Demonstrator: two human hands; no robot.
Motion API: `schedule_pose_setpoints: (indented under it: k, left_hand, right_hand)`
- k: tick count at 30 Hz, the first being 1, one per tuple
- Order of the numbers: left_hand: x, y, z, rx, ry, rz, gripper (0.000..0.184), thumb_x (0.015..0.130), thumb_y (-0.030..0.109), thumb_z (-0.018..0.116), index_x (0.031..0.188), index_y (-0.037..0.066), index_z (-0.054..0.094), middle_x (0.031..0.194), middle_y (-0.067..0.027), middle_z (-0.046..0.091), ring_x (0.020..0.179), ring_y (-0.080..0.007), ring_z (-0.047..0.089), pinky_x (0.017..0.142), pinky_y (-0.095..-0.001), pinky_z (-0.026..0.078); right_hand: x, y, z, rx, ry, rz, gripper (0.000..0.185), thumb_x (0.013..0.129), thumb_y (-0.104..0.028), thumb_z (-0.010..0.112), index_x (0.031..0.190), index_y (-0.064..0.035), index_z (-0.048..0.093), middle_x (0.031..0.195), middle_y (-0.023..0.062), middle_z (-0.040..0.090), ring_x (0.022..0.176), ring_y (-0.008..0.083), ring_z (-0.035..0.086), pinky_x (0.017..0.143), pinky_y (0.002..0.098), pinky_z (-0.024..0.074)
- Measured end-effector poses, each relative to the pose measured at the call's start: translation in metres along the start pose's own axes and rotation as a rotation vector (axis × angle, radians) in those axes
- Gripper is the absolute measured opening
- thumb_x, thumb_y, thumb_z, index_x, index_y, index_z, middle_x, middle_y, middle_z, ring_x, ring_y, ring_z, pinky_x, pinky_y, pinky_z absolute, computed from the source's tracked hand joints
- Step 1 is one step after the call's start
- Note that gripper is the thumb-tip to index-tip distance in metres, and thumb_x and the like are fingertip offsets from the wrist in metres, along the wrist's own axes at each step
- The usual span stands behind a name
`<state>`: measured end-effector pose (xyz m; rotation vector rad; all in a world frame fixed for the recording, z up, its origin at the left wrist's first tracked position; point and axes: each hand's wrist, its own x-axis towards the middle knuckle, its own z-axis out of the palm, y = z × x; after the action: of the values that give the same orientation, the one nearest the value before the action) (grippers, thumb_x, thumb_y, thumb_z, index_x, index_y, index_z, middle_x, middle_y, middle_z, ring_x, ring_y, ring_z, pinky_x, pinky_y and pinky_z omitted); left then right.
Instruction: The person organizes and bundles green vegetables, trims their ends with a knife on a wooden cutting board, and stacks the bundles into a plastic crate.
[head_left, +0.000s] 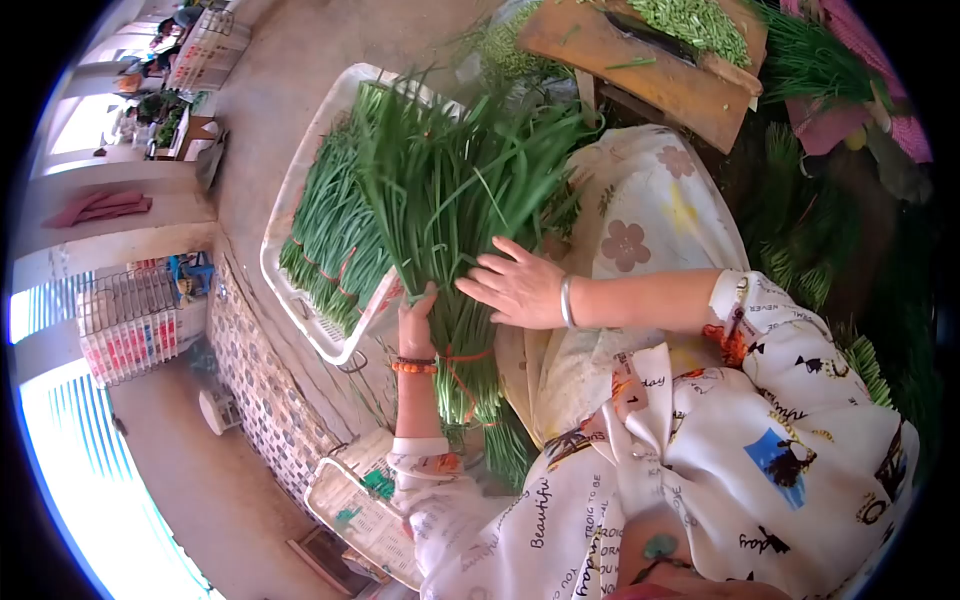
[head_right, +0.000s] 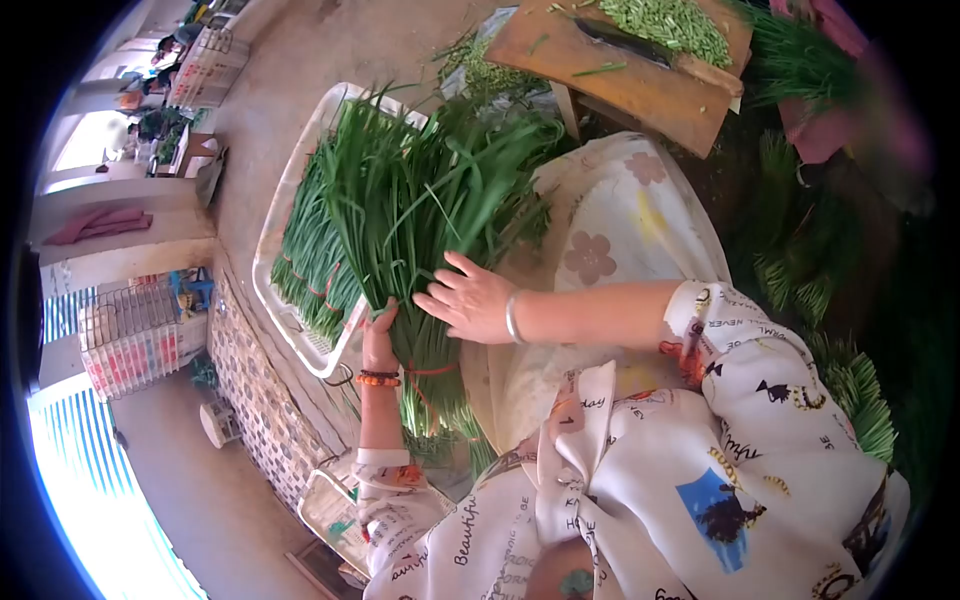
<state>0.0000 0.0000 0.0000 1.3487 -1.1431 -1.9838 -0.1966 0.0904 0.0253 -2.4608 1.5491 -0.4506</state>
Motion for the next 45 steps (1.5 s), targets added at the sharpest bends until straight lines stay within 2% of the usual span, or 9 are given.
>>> schedule_pose_setpoints:
  k: [3,11,16,25,31,36,39,43,45]
  left_hand:
    - [-0.014,0.002,0.000,-0.247,0.069,-0.066,0.032,0.083,0.010,0.043,0.113,-0.002,0.042,0.105,-0.0113,0.052,0.092,-0.0231,0.054,0.081,-0.0341,0.043]
    - [-0.006,-0.013,-0.006,-0.354,0.061,-0.087,0.035,0.082,0.018,0.048,0.111,0.000,0.044,0.103,-0.0113,0.054,0.090,-0.0229,0.055,0.080,-0.0347,0.044]
    - [-0.003,-0.012,0.001,-0.281,0.106,-0.067,0.040,0.080,0.025,0.053,0.110,0.000,0.047,0.102,-0.0125,0.055,0.090,-0.0250,0.055,0.080,-0.0377,0.045]
    - [-0.006,0.001,0.020,-0.190,0.134,-0.052,0.036,0.081,0.016,0.050,0.112,-0.001,0.043,0.101,-0.0098,0.054,0.087,-0.0197,0.055,0.077,-0.0308,0.044]
    - [-0.006,0.001,0.024,-0.091,0.127,-0.006,0.038,0.081,0.019,0.051,0.112,-0.001,0.044,0.101,-0.0099,0.054,0.086,-0.0195,0.055,0.077,-0.0315,0.044]
    - [-0.007,0.005,0.031,-0.050,0.140,0.044,0.039,0.081,0.022,0.052,0.112,0.000,0.044,0.100,-0.0105,0.055,0.085,-0.0200,0.056,0.075,-0.0330,0.046]
    - [-0.008,0.008,0.032,-0.073,0.149,0.006,0.034,0.081,0.016,0.050,0.110,-0.003,0.045,0.099,-0.0087,0.054,0.084,-0.0169,0.054,0.074,-0.0286,0.044]
    - [-0.006,0.006,0.030,-0.114,0.173,-0.005,0.034,0.082,0.015,0.048,0.110,-0.003,0.045,0.097,-0.0083,0.055,0.082,-0.0171,0.055,0.072,-0.0283,0.045]
    - [-0.005,0.007,0.029,-0.112,0.176,0.006,0.034,0.082,0.016,0.049,0.110,-0.003,0.045,0.097,-0.0085,0.055,0.082,-0.0174,0.055,0.072,-0.0288,0.045]
  right_hand:
    - [-0.017,-0.008,0.007,0.002,-0.140,-0.032,0.053,0.077,-0.036,0.051,0.122,-0.0115,0.038,0.121,0.0083,0.041,0.113,0.0223,0.035,0.098,0.0466,0.0188]
    - [-0.043,0.078,-0.023,0.040,0.321,0.413,0.039,0.076,-0.016,0.052,0.110,0.0025,0.045,0.120,0.0146,0.041,0.112,0.0262,0.037,0.092,0.0442,0.0280]
    - [-0.041,0.091,-0.054,0.591,0.462,0.381,0.020,0.079,-0.007,0.050,0.098,-0.0049,0.054,0.083,0.0104,0.059,0.072,0.0188,0.059,0.060,0.0258,0.0464]
    - [-0.011,0.067,-0.048,1.031,0.263,0.436,0.029,0.084,-0.013,0.048,0.112,-0.0055,0.043,0.072,0.0044,0.059,0.063,0.0090,0.057,0.057,0.0227,0.0461]
    - [0.016,0.065,-0.049,1.127,-0.010,0.614,0.026,0.084,-0.022,0.050,0.091,0.0021,0.045,0.060,0.0062,0.056,0.052,0.0109,0.055,0.047,0.0218,0.0450]
    - [0.015,0.069,-0.020,2.176,-0.060,0.766,0.018,0.085,-0.023,0.045,0.078,-0.0071,0.049,0.052,-0.0024,0.046,0.039,0.0048,0.039,0.037,0.0181,0.0316]
    - [0.000,0.065,-0.018,2.250,0.058,0.686,0.020,0.086,-0.022,0.042,0.072,-0.0073,0.047,0.052,0.0001,0.051,0.041,0.0089,0.046,0.036,0.0207,0.0330]
    - [-0.017,0.071,-0.038,1.058,0.016,0.720,0.032,0.088,-0.027,0.038,0.064,-0.0058,0.042,0.045,0.0009,0.044,0.035,0.0096,0.041,0.037,0.0246,0.0358]
    - [-0.028,0.080,-0.028,0.943,0.032,0.641,0.036,0.088,-0.032,0.038,0.062,-0.0063,0.040,0.045,0.0013,0.042,0.035,0.0090,0.042,0.035,0.0243,0.0345]
